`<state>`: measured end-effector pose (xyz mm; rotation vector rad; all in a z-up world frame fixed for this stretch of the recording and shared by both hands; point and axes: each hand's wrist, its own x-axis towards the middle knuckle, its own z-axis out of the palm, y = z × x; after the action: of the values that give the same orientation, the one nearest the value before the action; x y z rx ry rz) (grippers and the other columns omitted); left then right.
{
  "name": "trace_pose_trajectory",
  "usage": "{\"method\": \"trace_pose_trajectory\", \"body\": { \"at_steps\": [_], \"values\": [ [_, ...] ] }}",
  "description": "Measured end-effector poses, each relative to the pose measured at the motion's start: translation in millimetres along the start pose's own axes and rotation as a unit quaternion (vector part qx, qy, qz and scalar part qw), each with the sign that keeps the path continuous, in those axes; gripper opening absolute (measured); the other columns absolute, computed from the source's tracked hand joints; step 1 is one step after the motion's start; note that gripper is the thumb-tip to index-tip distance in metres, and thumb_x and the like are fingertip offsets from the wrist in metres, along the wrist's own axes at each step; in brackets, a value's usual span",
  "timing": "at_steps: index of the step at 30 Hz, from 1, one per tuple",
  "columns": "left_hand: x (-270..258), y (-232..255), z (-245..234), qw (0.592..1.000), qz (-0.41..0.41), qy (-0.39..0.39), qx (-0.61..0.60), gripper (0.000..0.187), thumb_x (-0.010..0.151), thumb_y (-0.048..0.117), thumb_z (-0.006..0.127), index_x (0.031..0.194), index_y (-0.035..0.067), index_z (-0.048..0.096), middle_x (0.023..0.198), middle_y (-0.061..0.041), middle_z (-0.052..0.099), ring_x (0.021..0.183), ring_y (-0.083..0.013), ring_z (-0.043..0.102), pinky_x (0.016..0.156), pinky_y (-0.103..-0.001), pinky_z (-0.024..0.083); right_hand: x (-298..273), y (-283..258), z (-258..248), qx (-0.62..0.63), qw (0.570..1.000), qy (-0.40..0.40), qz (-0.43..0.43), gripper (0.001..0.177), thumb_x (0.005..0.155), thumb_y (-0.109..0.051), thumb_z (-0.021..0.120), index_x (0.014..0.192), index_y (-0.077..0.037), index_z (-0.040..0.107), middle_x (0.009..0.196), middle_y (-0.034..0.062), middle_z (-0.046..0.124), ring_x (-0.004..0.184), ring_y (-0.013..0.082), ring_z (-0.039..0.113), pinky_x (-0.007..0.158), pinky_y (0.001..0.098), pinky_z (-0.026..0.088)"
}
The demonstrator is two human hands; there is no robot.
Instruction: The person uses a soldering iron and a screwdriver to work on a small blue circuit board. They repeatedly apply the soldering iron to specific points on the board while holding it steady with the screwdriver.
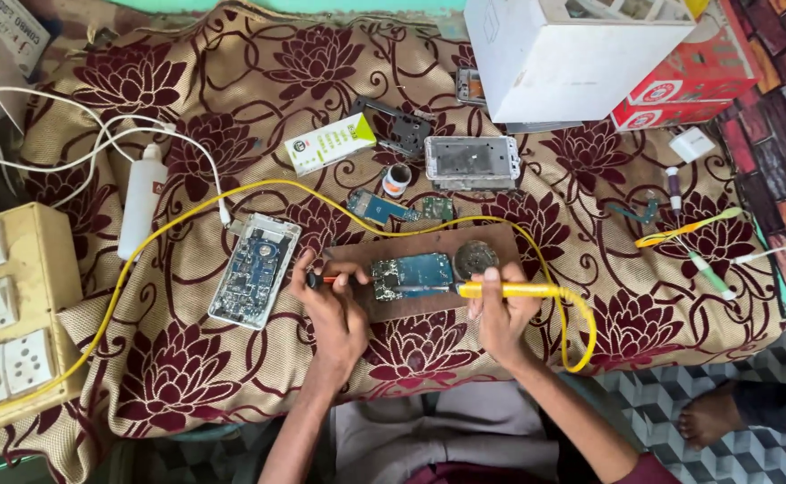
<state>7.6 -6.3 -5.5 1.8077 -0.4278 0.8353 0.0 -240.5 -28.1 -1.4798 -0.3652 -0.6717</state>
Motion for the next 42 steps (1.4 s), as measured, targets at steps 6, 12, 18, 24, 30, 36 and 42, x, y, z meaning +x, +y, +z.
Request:
{"method": "trace_pose_trajectory", "body": {
  "at_steps": [6,12,18,24,30,36,42],
  "values": [
    [0,2,-2,1.000,0.001,-0.005,0.004,0.044,0.097,-0.014,0.031,0.135,0.004,0.020,0.098,-0.016,0.060,0.081,-0.0208,0.064,0.086,-0.039,0.054,27,-4,-4,-0.030,0.996,-0.048,0.071,0.033,0.107,-0.009,0.050,0.075,-0.006,0.052,0.054,0.0014,0.051,0.040,0.0052,0.049,0.033,0.0215,0.045],
    [2,2,-5,0.999,0.022,-0.001,0.049,0.039,0.099,-0.012,0.031,0.131,0.008,0.021,0.097,-0.012,0.061,0.083,-0.0209,0.064,0.095,-0.042,0.050,35,-3,-1,-0.012,0.997,-0.050,0.063,0.032,0.107,-0.009,0.051,0.076,-0.003,0.055,0.056,0.0024,0.054,0.040,0.0052,0.052,0.031,0.0213,0.046],
    [4,7,-3,0.999,-0.031,-0.005,0.022,0.044,0.103,-0.010,0.032,0.141,0.002,0.015,0.093,-0.011,0.061,0.082,-0.0213,0.062,0.095,-0.041,0.048,35,-3,1,-0.035,0.993,-0.034,0.106,0.028,0.105,-0.009,0.051,0.079,-0.002,0.058,0.057,0.0028,0.055,0.040,0.0044,0.048,0.031,0.0212,0.044],
    [10,7,-4,0.999,-0.037,-0.015,0.000,0.056,0.094,-0.015,0.034,0.144,-0.004,0.012,0.096,-0.012,0.060,0.087,-0.0237,0.063,0.098,-0.040,0.047,48,-14,-2,-0.084,0.982,-0.108,0.130,0.026,0.106,-0.009,0.054,0.082,-0.001,0.059,0.057,0.0039,0.054,0.044,0.0048,0.048,0.037,0.0210,0.040],
    [-4,5,-5,0.998,-0.018,-0.034,0.052,0.069,0.078,-0.021,0.042,0.139,0.000,0.017,0.096,-0.013,0.061,0.092,-0.0267,0.063,0.104,-0.043,0.039,84,-34,6,-0.086,0.960,-0.220,0.148,0.025,0.102,-0.016,0.062,0.079,-0.004,0.060,0.064,0.0042,0.062,0.042,0.0061,0.051,0.034,0.0223,0.043],
    [-2,2,-2,0.999,-0.015,-0.036,0.019,0.072,0.081,-0.023,0.039,0.142,0.001,0.009,0.099,-0.012,0.061,0.094,-0.0232,0.064,0.107,-0.042,0.041,124,-78,25,-0.141,0.901,-0.381,0.153,0.020,0.099,-0.020,0.068,0.089,-0.004,0.062,0.069,0.0024,0.061,0.053,0.0068,0.057,0.045,0.0212,0.044],
    [-4,6,-8,0.998,-0.032,-0.056,-0.016,0.069,0.085,-0.022,0.040,0.143,0.000,0.008,0.100,-0.014,0.060,0.091,-0.0230,0.063,0.100,-0.036,0.049,138,-94,45,-0.134,0.887,-0.409,0.166,0.016,0.097,-0.019,0.067,0.094,-0.004,0.063,0.076,-0.0014,0.062,0.055,0.0059,0.060,0.046,0.0215,0.049]
  ]
}}
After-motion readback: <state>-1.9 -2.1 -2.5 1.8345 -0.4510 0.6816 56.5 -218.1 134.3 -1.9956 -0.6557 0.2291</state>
